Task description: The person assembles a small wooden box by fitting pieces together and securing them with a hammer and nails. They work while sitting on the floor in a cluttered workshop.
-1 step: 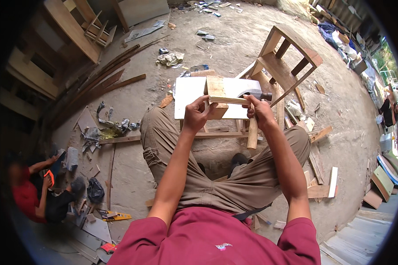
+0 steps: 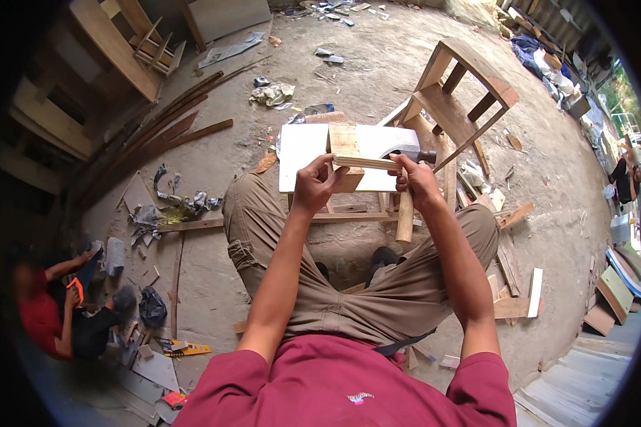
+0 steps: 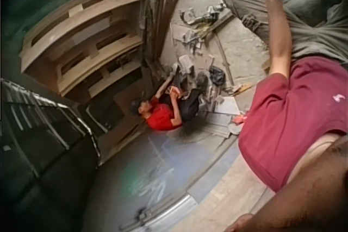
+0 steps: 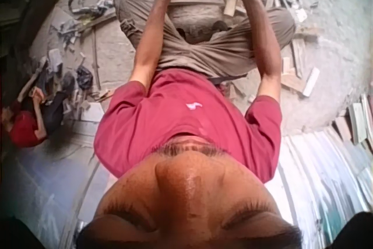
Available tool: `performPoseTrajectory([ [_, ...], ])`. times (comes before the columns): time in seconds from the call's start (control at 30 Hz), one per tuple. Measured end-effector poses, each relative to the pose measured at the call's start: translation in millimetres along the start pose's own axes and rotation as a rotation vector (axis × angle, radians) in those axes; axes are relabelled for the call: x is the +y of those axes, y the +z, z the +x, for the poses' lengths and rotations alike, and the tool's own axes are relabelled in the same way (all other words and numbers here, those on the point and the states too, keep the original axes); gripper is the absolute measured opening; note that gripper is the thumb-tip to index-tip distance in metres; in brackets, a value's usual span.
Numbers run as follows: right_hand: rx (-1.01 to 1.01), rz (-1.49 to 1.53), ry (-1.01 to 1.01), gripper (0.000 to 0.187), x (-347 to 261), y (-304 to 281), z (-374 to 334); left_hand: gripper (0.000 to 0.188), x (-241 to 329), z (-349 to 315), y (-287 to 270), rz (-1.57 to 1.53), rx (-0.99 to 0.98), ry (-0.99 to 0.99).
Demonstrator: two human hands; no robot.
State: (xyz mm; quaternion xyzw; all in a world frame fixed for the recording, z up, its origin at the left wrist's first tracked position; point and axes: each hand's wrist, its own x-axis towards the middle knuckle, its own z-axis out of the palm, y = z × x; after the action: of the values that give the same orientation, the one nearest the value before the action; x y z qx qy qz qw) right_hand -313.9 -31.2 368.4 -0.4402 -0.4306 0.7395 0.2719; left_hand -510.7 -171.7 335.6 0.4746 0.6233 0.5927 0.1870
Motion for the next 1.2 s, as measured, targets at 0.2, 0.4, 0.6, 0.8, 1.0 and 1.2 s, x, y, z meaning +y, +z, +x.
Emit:
performPoseTrajectory([
  [0.2, 0.028, -0.136, 0.1, 0.041, -2.8, 4.2, -6.8, 0.029, 6.4, 5.5, -0.7, -0.126, 0.068, -0.016],
  [0.4, 0.063, -0.581, -0.146, 0.049, -10.1, 1.1, -6.3, 0.039, 25.6, 24.3, 2.0, -0.053, 0.092, -0.283],
  [0.6, 0.028, -0.413, -0.227, 0.043, 9.8, 10.3, -11.4, 0.043, 4.7, 16.9, 5.7, -0.165, 0.198, -0.397],
  [0.8, 0.06, -0.19, -0.2, 0.028, 25.9, 1.0, -4.0, 0.044, 27.8, 8.7, 19.0, -0.088, 0.216, -0.396],
  [1.0, 0.058, -0.151, -0.193, 0.039, 21.5, -2.3, 7.4, 0.041, 5.9, 10.9, 20.4, -0.029, 0.217, -0.324],
  [1.2, 0.076, 0.153, -0.09, 0.036, 33.7, 9.1, 23.0, 0.04, -2.1, 13.4, 6.3, -0.066, 0.116, -0.327],
])
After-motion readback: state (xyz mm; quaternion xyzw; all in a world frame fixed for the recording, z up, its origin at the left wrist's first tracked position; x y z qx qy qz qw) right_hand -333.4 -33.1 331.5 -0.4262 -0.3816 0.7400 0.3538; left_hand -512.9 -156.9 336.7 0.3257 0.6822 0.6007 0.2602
